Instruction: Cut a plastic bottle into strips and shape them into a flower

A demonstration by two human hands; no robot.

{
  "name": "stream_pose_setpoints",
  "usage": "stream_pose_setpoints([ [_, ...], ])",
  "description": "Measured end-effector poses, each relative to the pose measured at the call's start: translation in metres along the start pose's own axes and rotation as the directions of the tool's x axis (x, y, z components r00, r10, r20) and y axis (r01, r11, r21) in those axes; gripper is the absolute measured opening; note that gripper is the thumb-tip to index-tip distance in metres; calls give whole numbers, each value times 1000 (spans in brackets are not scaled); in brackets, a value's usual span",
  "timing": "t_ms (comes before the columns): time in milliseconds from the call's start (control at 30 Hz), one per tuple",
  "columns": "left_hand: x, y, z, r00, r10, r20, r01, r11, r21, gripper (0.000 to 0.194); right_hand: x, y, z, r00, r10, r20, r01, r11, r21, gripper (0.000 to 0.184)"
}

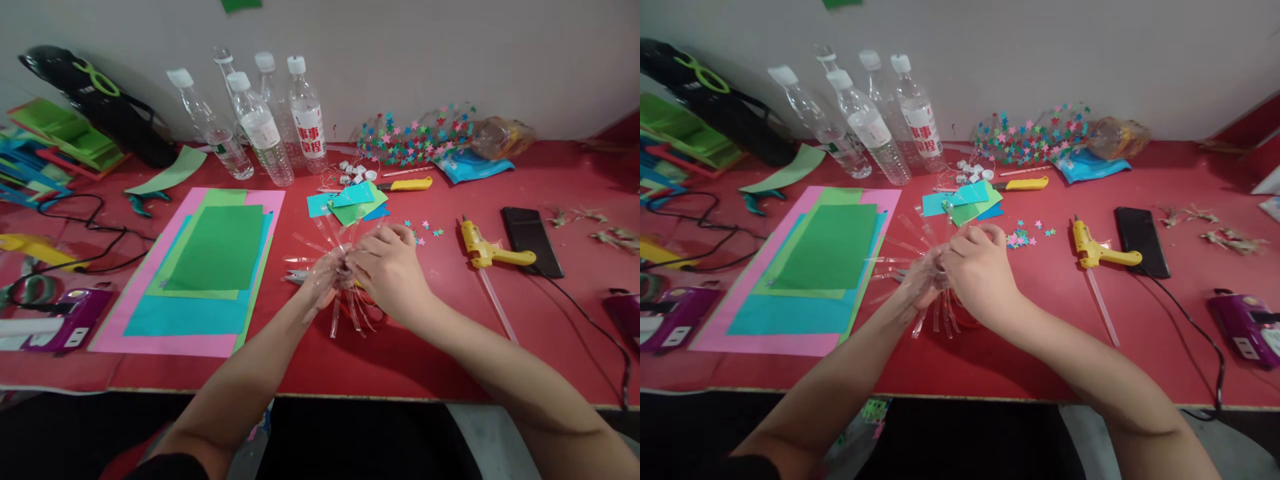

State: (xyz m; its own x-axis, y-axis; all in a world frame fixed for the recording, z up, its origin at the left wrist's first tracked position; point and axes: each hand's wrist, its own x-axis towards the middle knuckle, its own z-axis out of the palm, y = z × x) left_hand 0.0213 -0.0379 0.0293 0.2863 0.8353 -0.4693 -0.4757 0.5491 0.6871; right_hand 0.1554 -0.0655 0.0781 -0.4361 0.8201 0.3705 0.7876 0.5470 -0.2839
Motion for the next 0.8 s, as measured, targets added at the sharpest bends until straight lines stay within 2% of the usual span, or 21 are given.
stream_pose_setpoints([
  [133, 1, 0, -2, 1000, -4, -28, 3, 999, -34, 22, 1, 0, -4, 998, 49, 25, -50, 999, 21, 27],
  [333, 4, 2, 0, 998, -49, 26, 51, 996, -68, 29, 3, 3, -14, 988, 77, 133, -97, 984, 151, 23],
  [467, 5, 4, 0, 999, -47, 9, 48, 996, -78, 33, 3, 1, -15, 987, 116, 112, -136, 973, 187, 21],
  [633, 7, 5, -2, 996, -50, -76, 45, 996, -73, 26, 2, -1, -15, 987, 75, 145, -102, 977, 189, 21],
  [800, 7, 3, -4, 1000, 13, -5, -14, 995, -97, 30, 2, -2, -17, 992, 92, 88, -104, 984, 142, 23],
])
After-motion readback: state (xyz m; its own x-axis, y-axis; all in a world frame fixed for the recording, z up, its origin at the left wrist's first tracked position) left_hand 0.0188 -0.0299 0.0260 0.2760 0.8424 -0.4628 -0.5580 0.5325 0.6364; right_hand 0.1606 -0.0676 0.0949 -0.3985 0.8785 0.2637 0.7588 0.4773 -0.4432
